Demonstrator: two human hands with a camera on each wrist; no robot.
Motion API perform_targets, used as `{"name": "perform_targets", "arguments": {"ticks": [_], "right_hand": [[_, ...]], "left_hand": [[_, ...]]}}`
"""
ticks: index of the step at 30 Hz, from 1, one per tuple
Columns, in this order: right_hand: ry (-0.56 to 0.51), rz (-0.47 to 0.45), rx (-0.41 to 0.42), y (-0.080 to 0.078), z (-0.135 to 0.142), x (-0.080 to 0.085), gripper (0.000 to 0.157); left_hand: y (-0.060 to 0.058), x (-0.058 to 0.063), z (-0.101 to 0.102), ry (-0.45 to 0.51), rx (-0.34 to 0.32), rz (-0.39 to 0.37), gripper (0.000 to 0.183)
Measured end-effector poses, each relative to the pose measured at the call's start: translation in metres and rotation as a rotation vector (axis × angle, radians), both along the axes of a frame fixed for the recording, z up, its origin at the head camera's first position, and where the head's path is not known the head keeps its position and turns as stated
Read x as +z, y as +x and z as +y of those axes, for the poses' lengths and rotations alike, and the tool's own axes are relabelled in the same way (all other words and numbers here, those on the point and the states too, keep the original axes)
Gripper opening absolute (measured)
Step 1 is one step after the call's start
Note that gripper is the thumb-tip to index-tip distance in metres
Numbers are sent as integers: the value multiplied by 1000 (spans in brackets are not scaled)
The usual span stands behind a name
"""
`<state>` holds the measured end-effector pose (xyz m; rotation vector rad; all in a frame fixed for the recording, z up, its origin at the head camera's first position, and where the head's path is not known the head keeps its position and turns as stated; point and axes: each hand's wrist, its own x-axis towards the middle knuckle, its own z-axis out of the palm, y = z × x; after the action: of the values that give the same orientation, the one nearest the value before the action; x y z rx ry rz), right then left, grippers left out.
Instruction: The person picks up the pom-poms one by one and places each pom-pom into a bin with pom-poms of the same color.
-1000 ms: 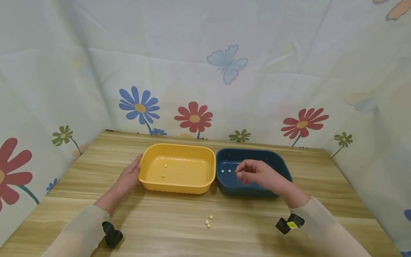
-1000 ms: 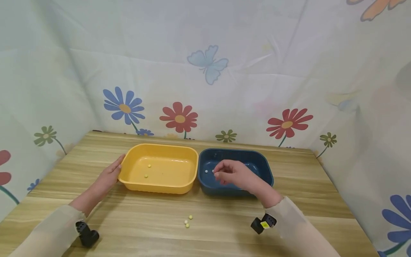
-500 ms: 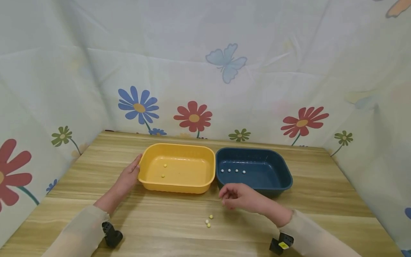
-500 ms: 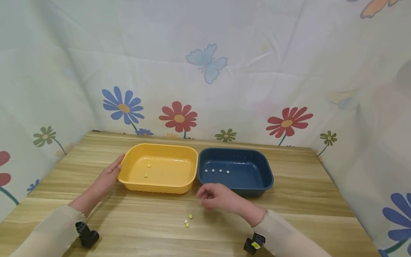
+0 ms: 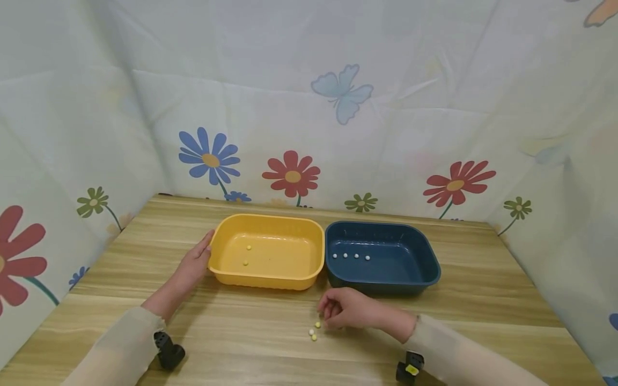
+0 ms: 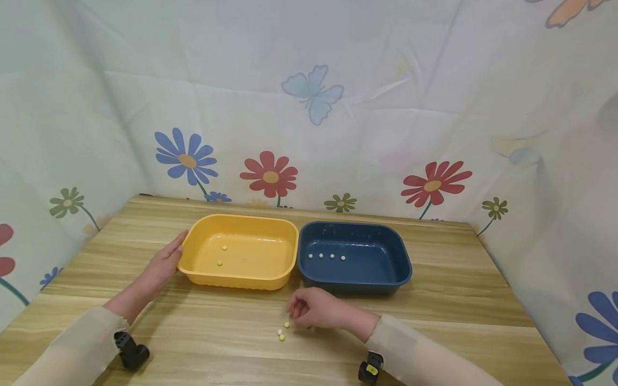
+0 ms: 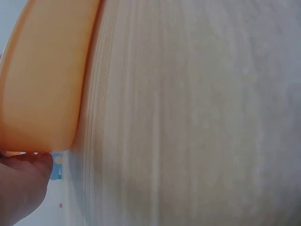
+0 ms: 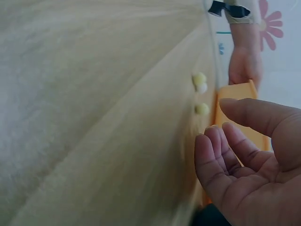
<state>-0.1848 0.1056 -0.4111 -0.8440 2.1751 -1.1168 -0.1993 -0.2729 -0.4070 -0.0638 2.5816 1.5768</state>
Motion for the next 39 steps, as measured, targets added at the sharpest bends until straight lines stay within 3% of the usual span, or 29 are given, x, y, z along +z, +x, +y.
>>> {"name": "perform_targets", "arguments": {"ticks": [26, 34, 39], "right_hand": [[122, 169, 6, 7, -14, -1, 10], [144, 118, 42, 1, -14, 9, 7], [161, 76, 64, -4, -17, 24, 6]], "left_hand": [[-1, -1, 0, -7, 2, 7, 54], [-1, -2, 0, -6, -3, 11, 54], [1, -1, 0, 1, -4, 13, 54]]}}
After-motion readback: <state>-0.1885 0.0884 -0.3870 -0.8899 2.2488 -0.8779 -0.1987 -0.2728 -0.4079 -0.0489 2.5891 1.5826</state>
